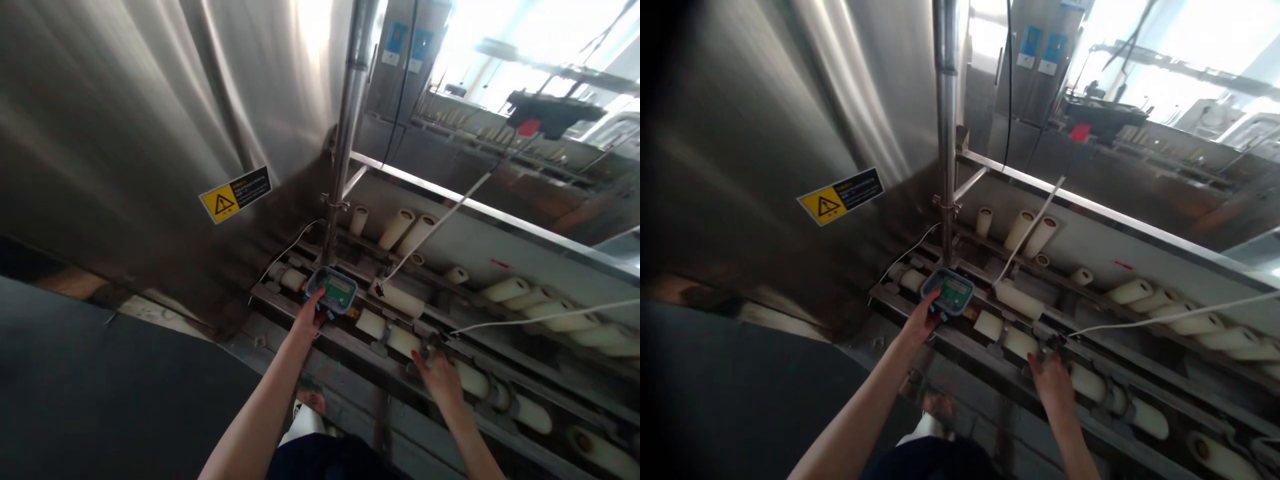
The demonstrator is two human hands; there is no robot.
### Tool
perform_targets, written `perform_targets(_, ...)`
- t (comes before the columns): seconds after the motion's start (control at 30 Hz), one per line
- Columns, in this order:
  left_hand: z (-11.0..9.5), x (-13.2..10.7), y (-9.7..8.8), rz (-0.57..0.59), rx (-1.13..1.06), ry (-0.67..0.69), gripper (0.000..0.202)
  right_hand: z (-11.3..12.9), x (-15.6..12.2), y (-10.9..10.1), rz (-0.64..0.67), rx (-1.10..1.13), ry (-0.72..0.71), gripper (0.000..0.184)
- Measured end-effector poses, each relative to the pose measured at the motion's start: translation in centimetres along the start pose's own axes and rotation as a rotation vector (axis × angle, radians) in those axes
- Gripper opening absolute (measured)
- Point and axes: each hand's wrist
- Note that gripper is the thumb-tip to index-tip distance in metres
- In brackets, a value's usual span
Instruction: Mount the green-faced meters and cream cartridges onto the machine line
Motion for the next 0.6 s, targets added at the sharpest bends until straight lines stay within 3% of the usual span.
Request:
perform_targets(0.33, -1.7, -0.9, 0.1, 0.041, 0.106, -0.015, 0.015, 2.8, -0.7, -1.1, 0.031, 0.055, 0.059, 0.059)
perform_targets(0.47, -2.3, -1.8, -1.8, 0.045, 0.262, -0.013, 0.012, 3.1, -1.0, -1.0, 0.005, 0.115, 0.051, 0.055)
perform_targets(0.53, -2.4, -2.6, -3.4, 0.048, 0.485, 0.135, 0.018, 3.1, -1.2, -0.9, 0.002, 0.161, 0.029, 0.052)
perform_targets(0.6, -2.4, -3.7, -5.1, -0.057, 0.766, 0.390, 0.031, 2.8, -1.6, -0.8, -0.029, 0.202, -0.008, 0.052)
Point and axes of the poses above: each hand's wrist, its own x-axis towards the middle knuckle, its own y-axis out of the palm, z = x × y, and after that the axes turned 8 degrees about x, right-handed
